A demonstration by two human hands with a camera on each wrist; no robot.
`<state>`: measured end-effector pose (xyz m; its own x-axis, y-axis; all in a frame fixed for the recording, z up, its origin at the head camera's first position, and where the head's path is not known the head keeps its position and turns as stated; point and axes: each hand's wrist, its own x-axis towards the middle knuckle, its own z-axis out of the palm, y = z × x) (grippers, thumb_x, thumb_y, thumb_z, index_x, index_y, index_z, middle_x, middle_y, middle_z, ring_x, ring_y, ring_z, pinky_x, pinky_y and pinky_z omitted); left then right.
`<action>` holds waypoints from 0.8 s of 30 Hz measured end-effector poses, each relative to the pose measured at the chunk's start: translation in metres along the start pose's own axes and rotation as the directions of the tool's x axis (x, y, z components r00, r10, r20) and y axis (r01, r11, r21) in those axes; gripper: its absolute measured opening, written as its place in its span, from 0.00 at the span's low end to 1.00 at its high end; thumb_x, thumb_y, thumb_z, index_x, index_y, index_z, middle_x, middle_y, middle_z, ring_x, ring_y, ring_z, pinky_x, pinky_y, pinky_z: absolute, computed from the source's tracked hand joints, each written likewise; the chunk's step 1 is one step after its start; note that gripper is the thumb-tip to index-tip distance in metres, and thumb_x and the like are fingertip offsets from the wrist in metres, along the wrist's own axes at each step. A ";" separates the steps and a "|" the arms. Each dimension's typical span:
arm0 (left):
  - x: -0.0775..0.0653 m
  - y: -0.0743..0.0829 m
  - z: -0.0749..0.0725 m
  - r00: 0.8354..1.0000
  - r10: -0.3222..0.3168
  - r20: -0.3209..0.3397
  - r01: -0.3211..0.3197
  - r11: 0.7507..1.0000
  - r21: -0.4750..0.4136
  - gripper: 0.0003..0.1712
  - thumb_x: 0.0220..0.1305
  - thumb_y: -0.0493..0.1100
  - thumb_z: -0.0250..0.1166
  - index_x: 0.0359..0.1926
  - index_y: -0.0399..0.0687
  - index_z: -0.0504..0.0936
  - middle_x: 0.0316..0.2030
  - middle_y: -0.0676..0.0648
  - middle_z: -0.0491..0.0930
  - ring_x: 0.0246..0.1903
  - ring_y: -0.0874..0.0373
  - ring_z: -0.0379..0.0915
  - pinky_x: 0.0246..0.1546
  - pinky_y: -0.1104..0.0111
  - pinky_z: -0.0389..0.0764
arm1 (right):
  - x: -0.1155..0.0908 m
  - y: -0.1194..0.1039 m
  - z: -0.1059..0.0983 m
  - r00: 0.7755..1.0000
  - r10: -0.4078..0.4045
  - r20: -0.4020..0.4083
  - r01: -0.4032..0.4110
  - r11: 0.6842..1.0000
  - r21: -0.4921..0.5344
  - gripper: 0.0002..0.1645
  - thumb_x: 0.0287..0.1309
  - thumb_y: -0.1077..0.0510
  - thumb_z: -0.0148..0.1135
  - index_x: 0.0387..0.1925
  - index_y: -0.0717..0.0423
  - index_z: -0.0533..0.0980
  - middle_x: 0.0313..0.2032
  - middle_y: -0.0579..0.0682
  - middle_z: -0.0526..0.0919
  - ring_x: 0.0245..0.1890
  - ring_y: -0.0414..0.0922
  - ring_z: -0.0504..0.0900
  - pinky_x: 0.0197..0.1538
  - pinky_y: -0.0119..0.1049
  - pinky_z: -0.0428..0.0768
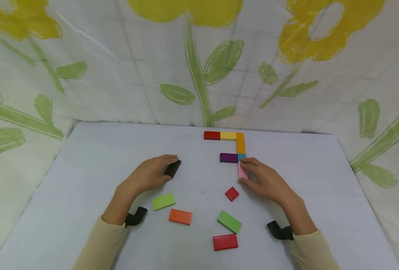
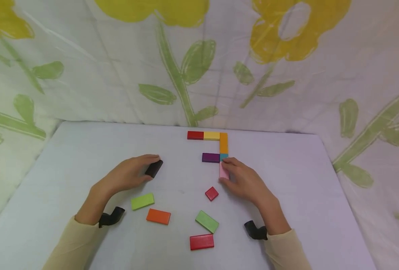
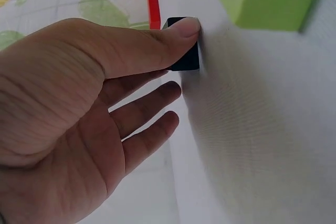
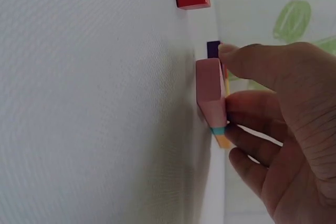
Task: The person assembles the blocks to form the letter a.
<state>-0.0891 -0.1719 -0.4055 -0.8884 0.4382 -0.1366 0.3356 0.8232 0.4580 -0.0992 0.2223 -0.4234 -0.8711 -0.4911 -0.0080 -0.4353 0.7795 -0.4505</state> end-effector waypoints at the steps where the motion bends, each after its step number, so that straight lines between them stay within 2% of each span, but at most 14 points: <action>1: 0.001 0.000 0.000 1.000 0.003 0.001 -0.003 1.000 0.003 0.35 0.68 0.35 0.71 0.74 0.39 0.73 0.73 0.40 0.75 0.73 0.40 0.72 0.72 0.47 0.76 | -0.001 0.000 0.000 1.000 0.005 0.003 -0.005 1.000 0.001 0.35 0.65 0.49 0.74 0.68 0.59 0.78 0.69 0.57 0.79 0.70 0.57 0.80 0.66 0.54 0.83; 13: 0.013 0.004 0.005 1.000 0.008 0.028 -0.008 1.000 -0.017 0.36 0.67 0.37 0.73 0.74 0.39 0.73 0.74 0.40 0.73 0.70 0.42 0.75 0.68 0.49 0.79 | -0.004 0.007 -0.001 1.000 0.007 0.006 -0.007 1.000 -0.004 0.33 0.67 0.51 0.72 0.69 0.60 0.78 0.69 0.58 0.78 0.70 0.58 0.79 0.67 0.55 0.82; 20: 0.009 0.004 0.003 1.000 -0.002 0.012 0.002 1.000 -0.006 0.35 0.65 0.37 0.74 0.72 0.40 0.75 0.71 0.41 0.76 0.68 0.43 0.77 0.66 0.49 0.81 | -0.003 0.007 0.000 1.000 0.003 0.001 -0.003 1.000 0.009 0.33 0.67 0.51 0.73 0.69 0.59 0.77 0.69 0.57 0.79 0.69 0.57 0.80 0.67 0.56 0.82; 24: 0.007 0.004 0.003 1.000 0.014 0.016 -0.014 1.000 -0.003 0.35 0.65 0.38 0.74 0.72 0.39 0.76 0.70 0.41 0.77 0.67 0.44 0.78 0.66 0.50 0.81 | -0.001 0.004 0.002 1.000 0.010 0.010 -0.010 1.000 0.030 0.34 0.66 0.51 0.73 0.70 0.58 0.77 0.69 0.57 0.79 0.69 0.57 0.80 0.67 0.55 0.82</action>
<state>-0.0931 -0.1646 -0.4072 -0.8787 0.4552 -0.1439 0.3469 0.8159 0.4626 -0.0998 0.2254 -0.4272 -0.8731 -0.4871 -0.0216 -0.4193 0.7726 -0.4767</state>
